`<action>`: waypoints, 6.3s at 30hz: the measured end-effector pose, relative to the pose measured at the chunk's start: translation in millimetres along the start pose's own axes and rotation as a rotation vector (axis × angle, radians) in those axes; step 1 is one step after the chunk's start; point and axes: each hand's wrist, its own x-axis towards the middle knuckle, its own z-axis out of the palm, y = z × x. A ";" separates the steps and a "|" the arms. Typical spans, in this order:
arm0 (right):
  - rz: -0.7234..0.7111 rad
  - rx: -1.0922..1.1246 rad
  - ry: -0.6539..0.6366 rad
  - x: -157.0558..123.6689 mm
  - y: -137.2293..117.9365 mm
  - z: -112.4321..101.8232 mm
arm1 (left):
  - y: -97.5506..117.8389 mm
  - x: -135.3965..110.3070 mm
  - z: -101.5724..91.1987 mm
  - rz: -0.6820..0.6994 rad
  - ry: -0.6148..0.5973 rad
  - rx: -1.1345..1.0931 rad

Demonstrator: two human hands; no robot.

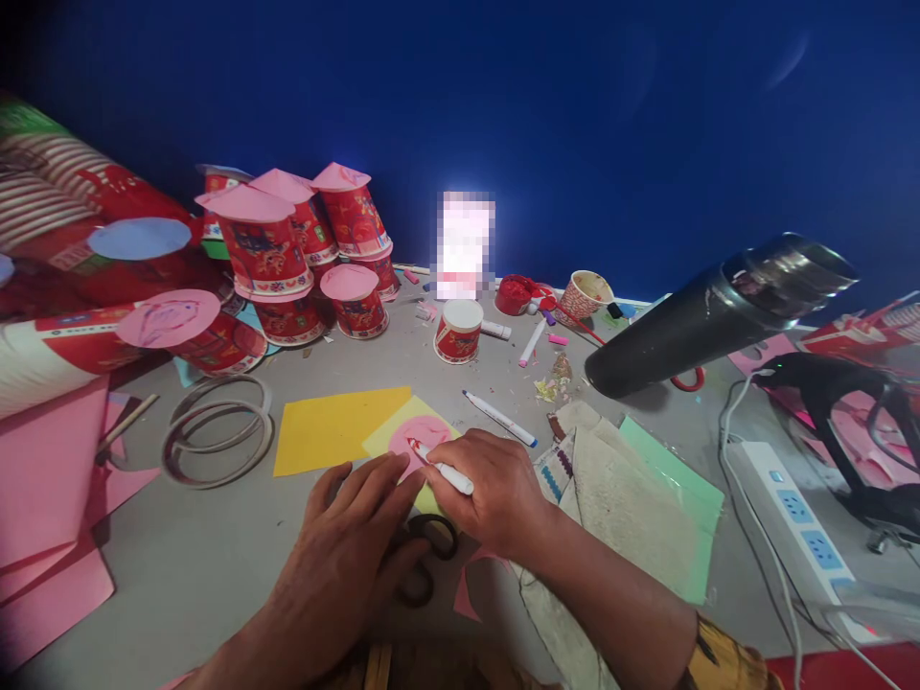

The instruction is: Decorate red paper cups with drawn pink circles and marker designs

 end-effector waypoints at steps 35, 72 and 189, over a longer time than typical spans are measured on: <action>0.151 -0.087 0.030 -12.7 6.4 -21.3 | -3.9 1.3 -0.1 0.055 0.085 -0.002; 0.179 -0.046 0.264 -2.8 4.9 -33.2 | -1.8 1.3 3.6 0.031 0.067 0.064; 0.722 0.530 0.094 5.2 -2.4 15.0 | 2.6 0.7 2.8 -0.013 0.050 0.075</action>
